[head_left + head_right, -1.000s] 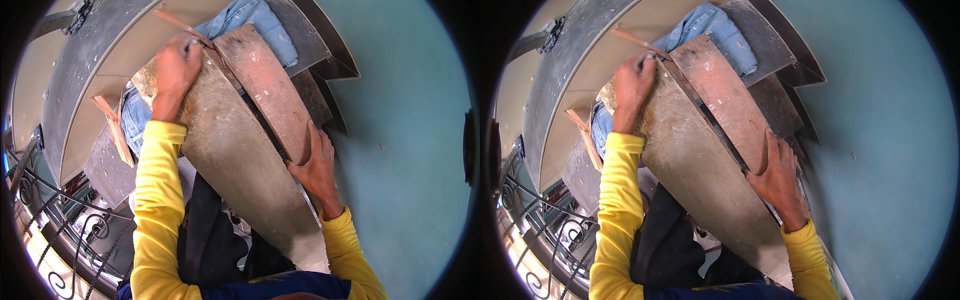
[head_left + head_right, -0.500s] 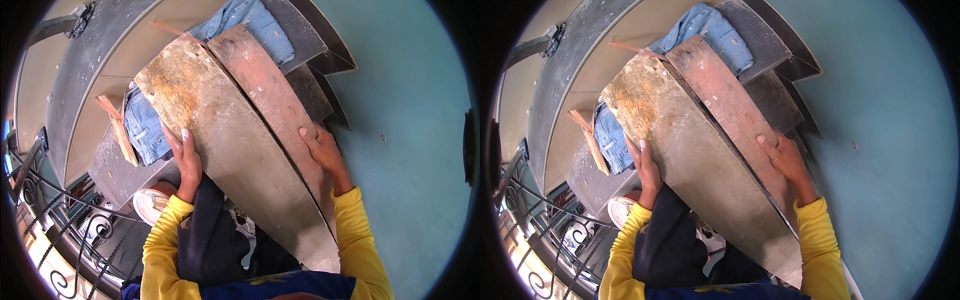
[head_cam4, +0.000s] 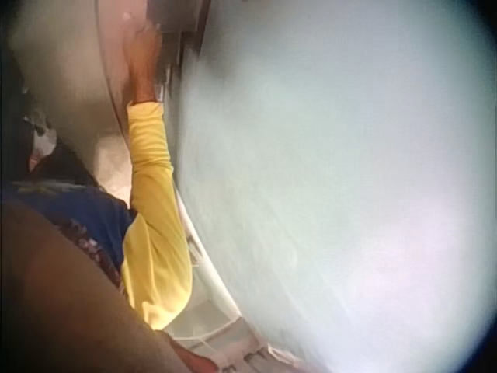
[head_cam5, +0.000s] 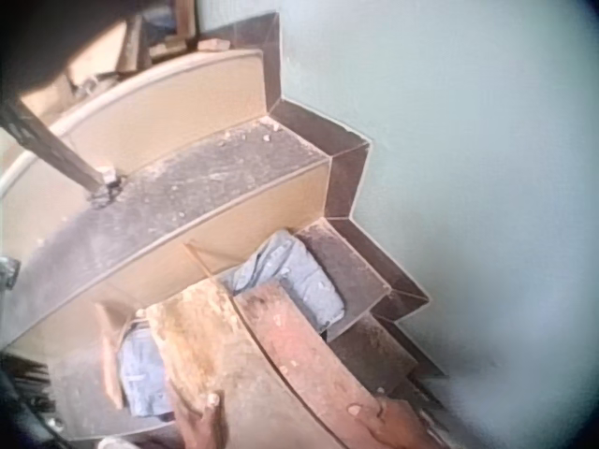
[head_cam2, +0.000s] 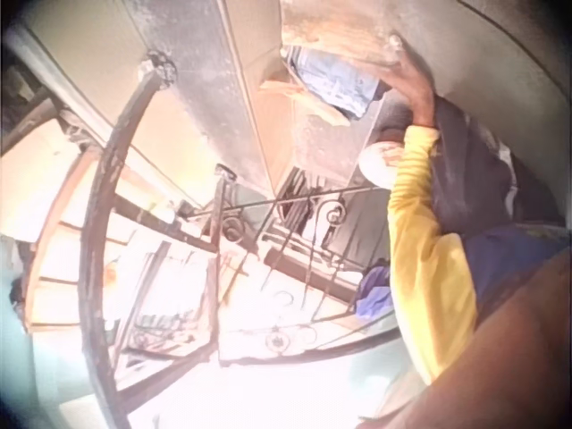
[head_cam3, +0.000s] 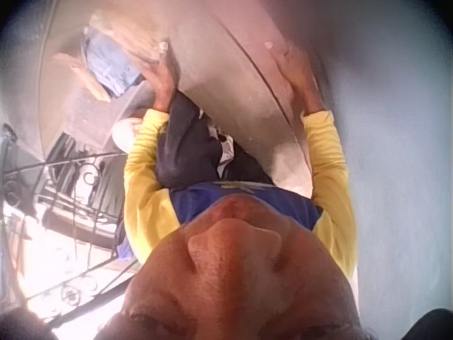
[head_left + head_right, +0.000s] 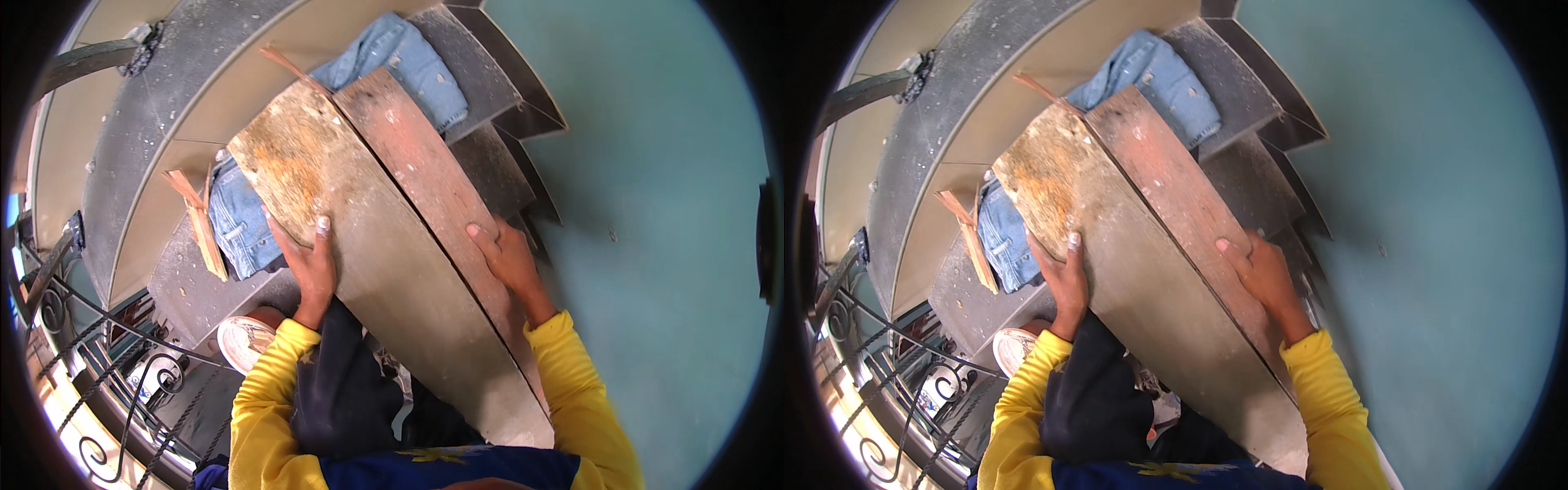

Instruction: The person carries wooden planks up a spiral staircase and places them on a scaffold. They then use a trowel and hawk to scoop plaster and apply it to the wall, smoothing the surface with repeated strokes.

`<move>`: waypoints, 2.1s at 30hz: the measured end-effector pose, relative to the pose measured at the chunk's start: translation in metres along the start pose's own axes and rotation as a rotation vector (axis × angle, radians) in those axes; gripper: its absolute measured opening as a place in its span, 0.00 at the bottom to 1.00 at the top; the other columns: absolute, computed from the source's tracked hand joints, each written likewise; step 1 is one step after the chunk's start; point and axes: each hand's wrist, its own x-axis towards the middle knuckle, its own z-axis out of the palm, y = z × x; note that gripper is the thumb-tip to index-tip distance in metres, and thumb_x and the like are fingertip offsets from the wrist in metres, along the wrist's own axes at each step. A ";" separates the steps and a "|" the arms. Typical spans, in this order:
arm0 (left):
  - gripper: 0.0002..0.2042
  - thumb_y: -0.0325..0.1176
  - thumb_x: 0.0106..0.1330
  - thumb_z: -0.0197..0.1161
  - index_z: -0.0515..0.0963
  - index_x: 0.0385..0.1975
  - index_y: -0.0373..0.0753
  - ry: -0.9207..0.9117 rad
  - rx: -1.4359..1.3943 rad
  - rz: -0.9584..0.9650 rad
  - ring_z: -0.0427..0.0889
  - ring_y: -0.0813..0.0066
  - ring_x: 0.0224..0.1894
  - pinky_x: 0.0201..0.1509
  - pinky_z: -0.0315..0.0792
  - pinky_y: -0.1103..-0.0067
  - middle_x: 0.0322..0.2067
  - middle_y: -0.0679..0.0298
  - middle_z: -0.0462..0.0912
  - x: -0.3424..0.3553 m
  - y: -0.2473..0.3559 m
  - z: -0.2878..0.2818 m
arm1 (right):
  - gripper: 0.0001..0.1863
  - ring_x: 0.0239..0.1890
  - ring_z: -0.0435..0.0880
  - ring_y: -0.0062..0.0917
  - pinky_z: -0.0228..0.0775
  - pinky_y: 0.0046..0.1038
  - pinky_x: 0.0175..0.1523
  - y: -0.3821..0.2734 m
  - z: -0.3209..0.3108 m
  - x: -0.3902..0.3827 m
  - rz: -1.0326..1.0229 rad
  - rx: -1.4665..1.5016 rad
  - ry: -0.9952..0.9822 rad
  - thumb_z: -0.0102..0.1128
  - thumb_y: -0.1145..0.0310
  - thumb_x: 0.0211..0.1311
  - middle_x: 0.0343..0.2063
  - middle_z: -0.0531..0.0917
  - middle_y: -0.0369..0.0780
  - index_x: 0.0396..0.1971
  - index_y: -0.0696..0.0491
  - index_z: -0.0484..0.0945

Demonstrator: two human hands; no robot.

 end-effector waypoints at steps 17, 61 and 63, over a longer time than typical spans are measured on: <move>0.45 0.43 0.76 0.64 0.44 0.77 0.20 0.063 0.130 0.073 0.43 0.45 0.82 0.84 0.37 0.60 0.79 0.35 0.45 0.002 -0.017 0.003 | 0.41 0.54 0.85 0.55 0.75 0.46 0.61 0.006 0.008 -0.010 0.001 -0.305 0.077 0.59 0.33 0.67 0.48 0.87 0.58 0.58 0.59 0.81; 0.39 0.63 0.77 0.44 0.67 0.72 0.33 0.123 -0.550 -0.776 0.71 0.45 0.69 0.74 0.65 0.51 0.72 0.46 0.69 -0.170 -0.037 0.006 | 0.30 0.53 0.86 0.52 0.74 0.53 0.57 0.182 -0.063 -0.255 0.019 -0.089 0.433 0.54 0.46 0.75 0.47 0.87 0.53 0.64 0.54 0.76; 0.43 0.69 0.77 0.40 0.66 0.73 0.34 0.433 -0.515 -0.697 0.71 0.45 0.68 0.75 0.62 0.52 0.72 0.47 0.68 -0.175 -0.016 0.013 | 0.36 0.68 0.75 0.49 0.65 0.47 0.71 0.183 -0.055 -0.284 0.009 -0.108 0.763 0.61 0.45 0.71 0.63 0.78 0.55 0.66 0.58 0.72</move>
